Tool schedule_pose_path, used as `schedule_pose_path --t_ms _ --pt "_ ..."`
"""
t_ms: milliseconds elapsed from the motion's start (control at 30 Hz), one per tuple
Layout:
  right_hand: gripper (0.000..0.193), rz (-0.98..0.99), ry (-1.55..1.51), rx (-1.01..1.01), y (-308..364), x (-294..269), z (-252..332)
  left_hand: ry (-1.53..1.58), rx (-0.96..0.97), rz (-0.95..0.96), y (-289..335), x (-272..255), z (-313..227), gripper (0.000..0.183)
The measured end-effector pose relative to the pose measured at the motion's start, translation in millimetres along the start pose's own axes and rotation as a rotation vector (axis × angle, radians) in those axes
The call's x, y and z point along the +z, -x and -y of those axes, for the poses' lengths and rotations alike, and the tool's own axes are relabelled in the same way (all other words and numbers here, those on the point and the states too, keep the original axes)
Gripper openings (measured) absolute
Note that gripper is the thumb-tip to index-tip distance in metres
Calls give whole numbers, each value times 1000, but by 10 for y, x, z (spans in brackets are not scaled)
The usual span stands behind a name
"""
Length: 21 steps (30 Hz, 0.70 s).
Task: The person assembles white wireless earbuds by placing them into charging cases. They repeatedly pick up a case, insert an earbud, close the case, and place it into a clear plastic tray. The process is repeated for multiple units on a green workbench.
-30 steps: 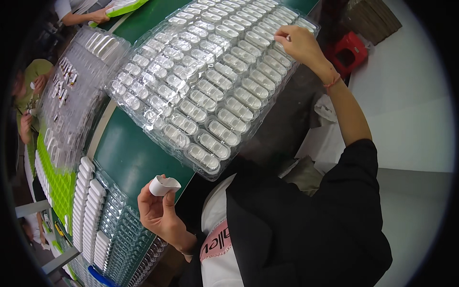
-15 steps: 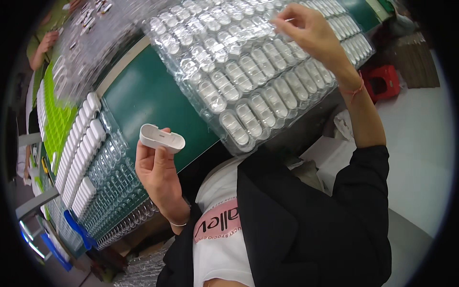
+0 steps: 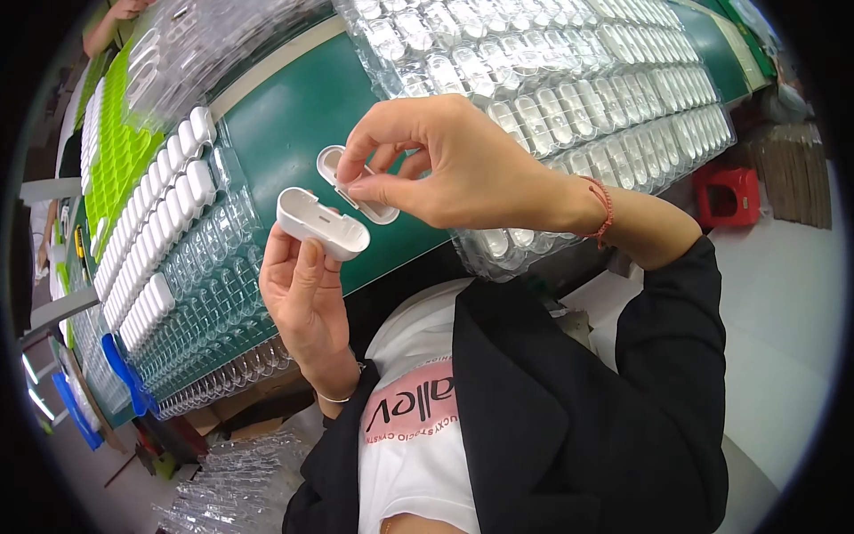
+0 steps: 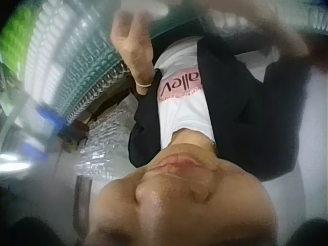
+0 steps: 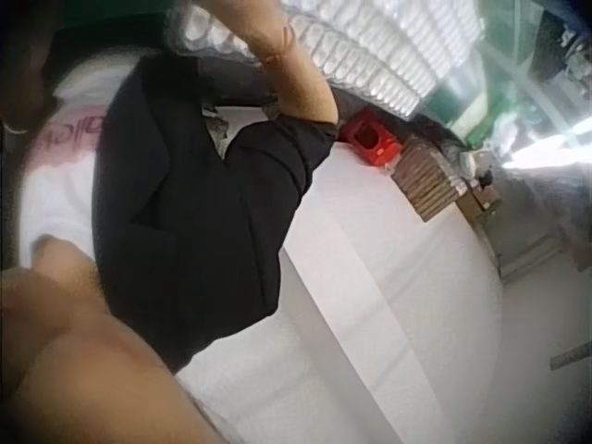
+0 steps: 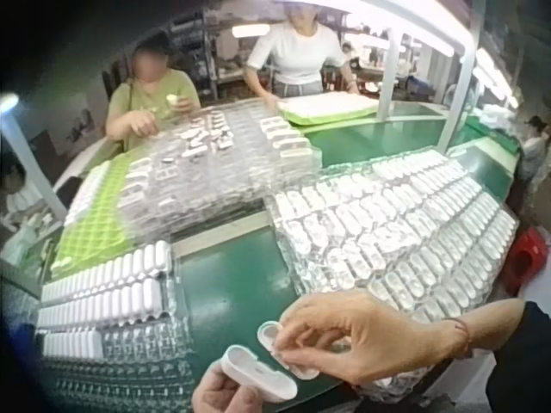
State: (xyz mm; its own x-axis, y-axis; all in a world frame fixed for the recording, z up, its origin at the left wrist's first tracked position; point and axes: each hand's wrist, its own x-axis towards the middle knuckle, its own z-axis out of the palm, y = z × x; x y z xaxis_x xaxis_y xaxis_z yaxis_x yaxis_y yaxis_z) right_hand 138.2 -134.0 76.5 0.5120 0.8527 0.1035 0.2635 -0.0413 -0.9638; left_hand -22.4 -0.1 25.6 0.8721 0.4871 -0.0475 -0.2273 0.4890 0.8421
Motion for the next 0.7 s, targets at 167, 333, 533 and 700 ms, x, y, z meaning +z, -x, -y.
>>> schedule_pose_path --t_ms 167,333,533,700 --pt "17 -21 188 -195 -6 27 -38 -26 -40 39 -39 51 -6 41" --pt "17 -26 283 -242 4 31 -47 -52 -51 21 -63 81 0 40" --pt "19 -39 341 -280 20 42 -68 -44 -24 16 -70 88 21 40" --pt "17 -99 439 -401 24 115 -139 -116 47 -34 -52 113 65 41"
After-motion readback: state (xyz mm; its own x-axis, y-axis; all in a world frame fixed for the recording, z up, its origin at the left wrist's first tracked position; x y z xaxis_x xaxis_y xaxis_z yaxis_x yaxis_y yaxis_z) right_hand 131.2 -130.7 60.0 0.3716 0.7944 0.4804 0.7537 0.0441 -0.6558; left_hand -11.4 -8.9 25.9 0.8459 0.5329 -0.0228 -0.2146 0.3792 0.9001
